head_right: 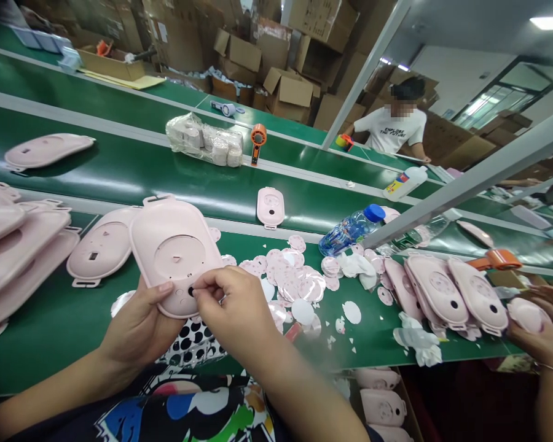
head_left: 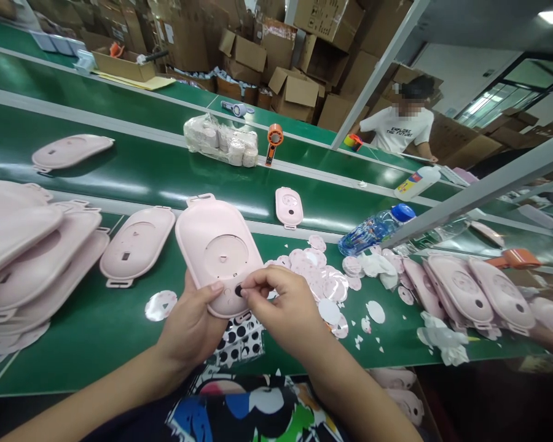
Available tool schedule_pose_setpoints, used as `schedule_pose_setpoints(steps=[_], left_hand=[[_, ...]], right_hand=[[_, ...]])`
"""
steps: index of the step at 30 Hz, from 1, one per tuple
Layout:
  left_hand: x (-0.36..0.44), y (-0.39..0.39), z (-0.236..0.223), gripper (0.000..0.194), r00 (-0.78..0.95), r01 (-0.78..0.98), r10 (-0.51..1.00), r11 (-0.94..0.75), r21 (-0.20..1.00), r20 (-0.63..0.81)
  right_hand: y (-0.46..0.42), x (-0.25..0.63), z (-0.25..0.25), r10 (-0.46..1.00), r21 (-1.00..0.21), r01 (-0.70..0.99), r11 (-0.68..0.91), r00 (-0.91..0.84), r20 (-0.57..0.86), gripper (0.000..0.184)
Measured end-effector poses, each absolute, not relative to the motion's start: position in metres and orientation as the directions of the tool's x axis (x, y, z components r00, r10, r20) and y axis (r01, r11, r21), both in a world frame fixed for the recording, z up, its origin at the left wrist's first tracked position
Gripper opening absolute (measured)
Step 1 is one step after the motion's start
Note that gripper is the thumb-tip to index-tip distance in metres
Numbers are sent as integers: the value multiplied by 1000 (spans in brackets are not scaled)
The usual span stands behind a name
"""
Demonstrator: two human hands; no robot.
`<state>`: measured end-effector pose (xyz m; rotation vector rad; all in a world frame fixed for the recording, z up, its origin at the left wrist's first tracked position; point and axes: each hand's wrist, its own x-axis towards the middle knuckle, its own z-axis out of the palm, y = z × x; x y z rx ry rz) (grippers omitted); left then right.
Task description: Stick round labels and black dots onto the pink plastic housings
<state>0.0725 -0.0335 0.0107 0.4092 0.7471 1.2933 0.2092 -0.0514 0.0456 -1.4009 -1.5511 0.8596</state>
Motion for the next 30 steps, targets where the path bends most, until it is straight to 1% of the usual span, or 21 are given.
schedule_pose_setpoints(steps=[6, 9, 10, 11, 12, 13, 14, 16, 17, 18, 19, 20, 21, 22, 23, 24, 25, 26, 29, 30], left_hand=[[74, -36, 8, 82, 36, -705, 959, 224, 673, -282], [72, -40, 11, 80, 9, -674, 961, 211, 708, -278], [71, -41, 13, 78, 1, -665, 963, 201, 719, -269], [69, -42, 14, 76, -8, -657, 967, 187, 730, -254], [66, -42, 16, 75, -14, -647, 972, 171, 743, -236], [63, -40, 16, 75, -22, -632, 977, 149, 761, -210], [60, -38, 16, 77, -38, -604, 983, 118, 788, -177], [52, -31, 12, 79, -50, -506, 991, 85, 858, -128], [47, -26, 9, 77, -35, -454, 992, 95, 886, -124], [43, -21, 6, 74, -13, -412, 990, 122, 903, -140], [38, -16, 2, 70, 16, -384, 985, 166, 908, -173], [34, -11, -1, 66, 45, -372, 975, 217, 902, -216], [30, -7, -4, 64, 64, -373, 966, 256, 892, -250], [27, -4, -7, 62, 67, -378, 960, 276, 884, -272], [23, -2, -9, 62, 61, -380, 958, 283, 881, -281], [21, 0, -12, 61, 50, -381, 958, 279, 882, -281], [19, 1, -14, 61, 42, -382, 960, 273, 883, -279], [18, 2, -16, 61, 39, -384, 961, 269, 883, -275], [19, 2, -21, 64, 64, -390, 958, 282, 877, -280], [21, 1, -22, 65, 77, -390, 953, 298, 871, -291]], right_hand=[[-53, 207, 47, 997, -910, 406, 77, -6, 81, 14], [-52, 210, 45, 997, -867, 495, 66, 4, 78, 10], [-52, 211, 44, 995, -842, 535, 69, 29, 100, 23], [-52, 211, 42, 991, -824, 562, 77, 47, 124, 42], [-53, 210, 40, 990, -817, 569, 88, 42, 136, 62], [-54, 209, 37, 991, -827, 554, 100, 16, 131, 76], [-54, 207, 35, 994, -846, 522, 103, -24, 107, 79], [-56, 204, 33, 995, -867, 493, 71, -99, 24, 67], [-55, 205, 33, 992, -849, 525, 50, -124, -18, 60], [-54, 208, 33, 989, -806, 591, 33, -136, -60, 56], [-53, 215, 34, 985, -726, 688, 8, -130, -113, 51], [-51, 225, 34, 980, -610, 792, -27, -100, -174, 46], [-48, 238, 34, 973, -473, 878, -73, -42, -229, 41], [-46, 252, 31, 960, -319, 936, -147, 57, -274, 36], [-45, 267, 27, 942, -205, 953, -224, 158, -295, 32], [-45, 282, 22, 920, -124, 949, -289, 240, -310, 28], [-45, 294, 16, 899, -71, 939, -335, 297, -322, 26], [-46, 304, 11, 887, -48, 932, -359, 325, -328, 24], [-52, 317, 1, 884, -29, 931, -363, 334, -327, 17], [-54, 318, 0, 888, -31, 933, -357, 330, -320, 18]])
